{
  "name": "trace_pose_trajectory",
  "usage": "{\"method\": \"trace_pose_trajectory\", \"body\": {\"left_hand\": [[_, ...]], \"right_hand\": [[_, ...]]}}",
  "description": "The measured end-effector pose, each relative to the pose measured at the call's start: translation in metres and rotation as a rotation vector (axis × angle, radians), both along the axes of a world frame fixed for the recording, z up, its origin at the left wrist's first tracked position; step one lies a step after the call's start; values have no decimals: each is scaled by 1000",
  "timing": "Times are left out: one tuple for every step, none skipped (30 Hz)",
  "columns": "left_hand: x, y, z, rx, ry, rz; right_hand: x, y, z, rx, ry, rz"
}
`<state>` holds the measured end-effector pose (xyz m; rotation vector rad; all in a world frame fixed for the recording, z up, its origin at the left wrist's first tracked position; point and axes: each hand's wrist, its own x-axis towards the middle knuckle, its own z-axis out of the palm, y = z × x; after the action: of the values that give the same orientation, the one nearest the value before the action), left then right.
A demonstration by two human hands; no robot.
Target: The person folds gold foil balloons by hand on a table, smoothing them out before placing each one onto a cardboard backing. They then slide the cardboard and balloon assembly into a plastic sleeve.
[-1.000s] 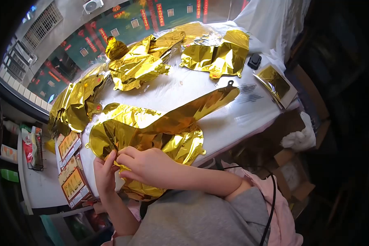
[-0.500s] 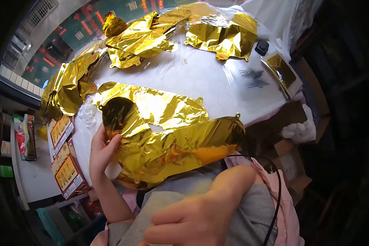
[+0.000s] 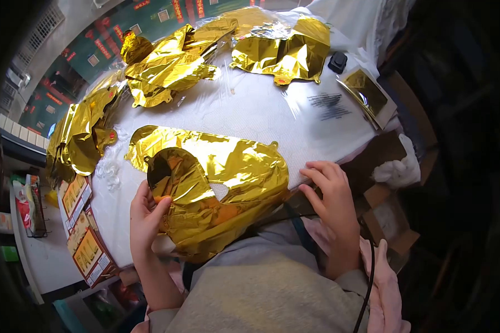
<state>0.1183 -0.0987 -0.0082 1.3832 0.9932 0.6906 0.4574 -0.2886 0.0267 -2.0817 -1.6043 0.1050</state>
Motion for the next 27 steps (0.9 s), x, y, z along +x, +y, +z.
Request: {"method": "trace_pose_trajectory", "body": {"left_hand": [[-5,4,0,4,-18,24],[-9,8,1,10,-36,49],[-12,11,4,5,-22,74],[-17,14,5,6,-19,69],[-23,18,6,9,-17,85],[-24,20,10,13,-15,104],[-24,18,18,24,-30,142],[-26,18,28,28,-26,145],[-29,16,38,57,-89,146],[-32,15,44,85,-152,146],[-39,15,47,145,-196,161],[-45,13,55,203,-192,179],[-48,13,63,234,-207,202],[-51,15,67,266,-224,223],[-60,23,61,296,-155,256],[-64,29,63,239,-206,200],[-60,37,61,253,-146,205],[-54,47,57,265,-87,209],[-49,55,51,246,-74,213],[-45,63,44,229,-60,218],[-47,69,35,260,40,238],[-51,72,28,259,44,234],[-54,75,22,278,161,258],[-55,77,20,299,274,281],[-52,75,23,307,279,288],[-53,74,22,309,277,283],[-55,73,19,338,300,298]], "right_hand": [[2,-1,-5,26,33,12],[4,-1,-8,53,66,25],[2,2,-9,55,70,18],[-2,8,-10,80,46,30],[-4,12,-10,105,22,47],[-5,12,-8,107,25,48],[-7,11,-5,20,167,59],[-10,9,0,-67,307,72],[-9,5,4,-203,346,68],[-7,0,6,-202,348,74],[-5,-6,8,-503,368,105],[-3,-12,9,-806,383,133],[-2,-16,0,-805,385,134],[1,-20,-18,-850,417,155],[1,-23,-41,-896,448,175],[-4,-29,-78,-894,451,169],[-11,-36,-123,-526,697,149],[-16,-41,-145,-144,915,123],[-25,-39,-144,-144,913,117],[-36,-34,-143,-98,1180,94],[-42,-31,-142,-48,1449,69],[-40,-34,-147,-46,1454,66],[-33,-36,-156,-156,1487,79],[-26,-37,-160,-263,1515,94],[-22,-35,-150,-256,1514,92],[-17,-37,-136,-301,1525,86],[-13,-38,-118,-348,1537,81]]}}
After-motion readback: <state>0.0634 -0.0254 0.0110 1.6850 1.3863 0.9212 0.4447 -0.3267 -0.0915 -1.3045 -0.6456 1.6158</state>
